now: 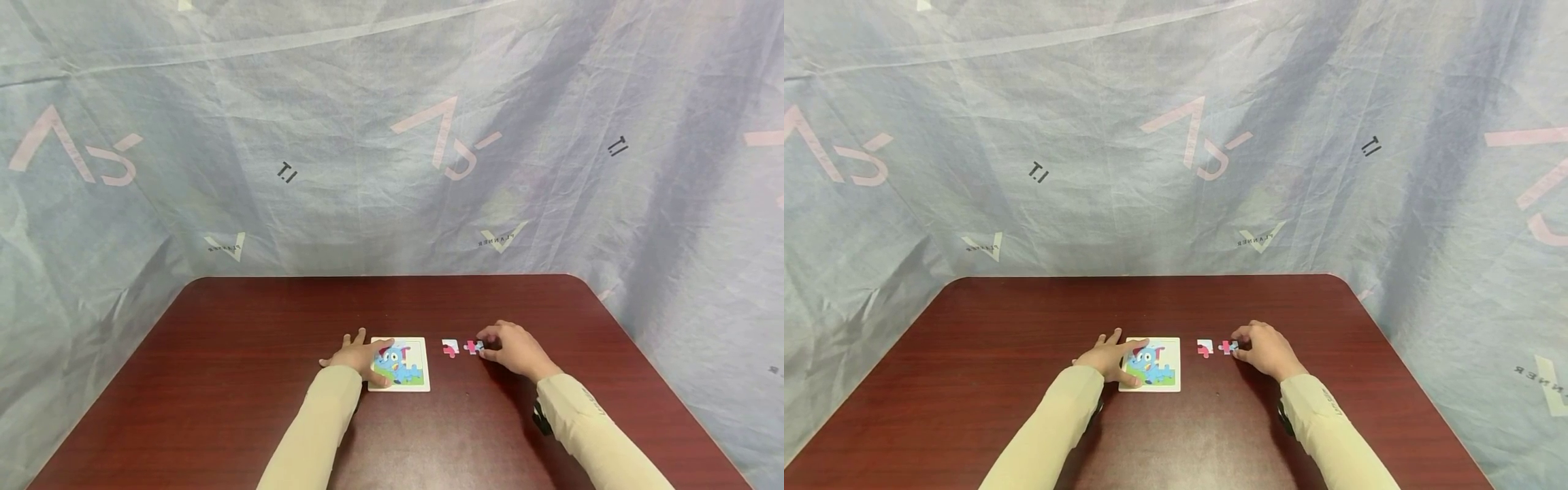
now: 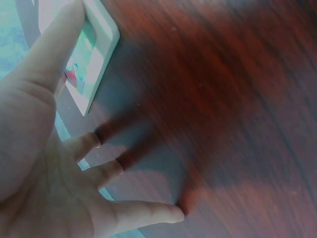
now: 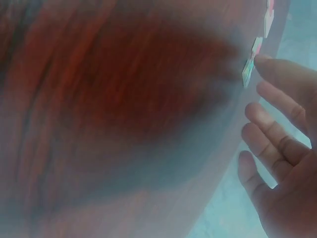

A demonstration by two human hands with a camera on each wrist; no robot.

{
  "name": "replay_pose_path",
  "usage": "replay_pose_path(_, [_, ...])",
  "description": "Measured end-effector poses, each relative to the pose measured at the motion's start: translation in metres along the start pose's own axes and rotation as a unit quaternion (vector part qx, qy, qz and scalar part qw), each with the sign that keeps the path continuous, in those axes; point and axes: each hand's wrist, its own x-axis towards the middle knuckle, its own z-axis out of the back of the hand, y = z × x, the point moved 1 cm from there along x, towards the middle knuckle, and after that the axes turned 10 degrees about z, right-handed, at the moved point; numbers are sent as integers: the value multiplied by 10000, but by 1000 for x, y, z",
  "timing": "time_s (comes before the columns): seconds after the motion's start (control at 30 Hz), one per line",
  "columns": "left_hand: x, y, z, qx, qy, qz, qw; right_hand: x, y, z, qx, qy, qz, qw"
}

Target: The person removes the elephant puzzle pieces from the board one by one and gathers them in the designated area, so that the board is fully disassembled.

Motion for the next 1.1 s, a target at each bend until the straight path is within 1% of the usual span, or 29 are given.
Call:
replay_pose_path(0.1, [-1,0,1,12,1,-2,10000,-1,2,-2,122,-112,-25,9999])
replay_pose_path(0.33, [1,1,1,-4,20,21,10000,1,4,-7,816,-345,-303,9956])
replay_pose_path(0.47, [0,0,2,3,23,21,10000,1,9,-11,1223,-375,-432,9908])
replay_pose_path(0.6, [-2,-1,3,64,17,23,10000,2,15,-13,1436,-359,-523,9876])
replay_pose_path(0.87, [-4,-2,3,26,67,34,10000,5,27,-19,1629,-335,-416,9852])
replay_pose_path(1.1, [3,1,0,-4,105,44,9999,9,36,-23,1771,-368,-199,9833])
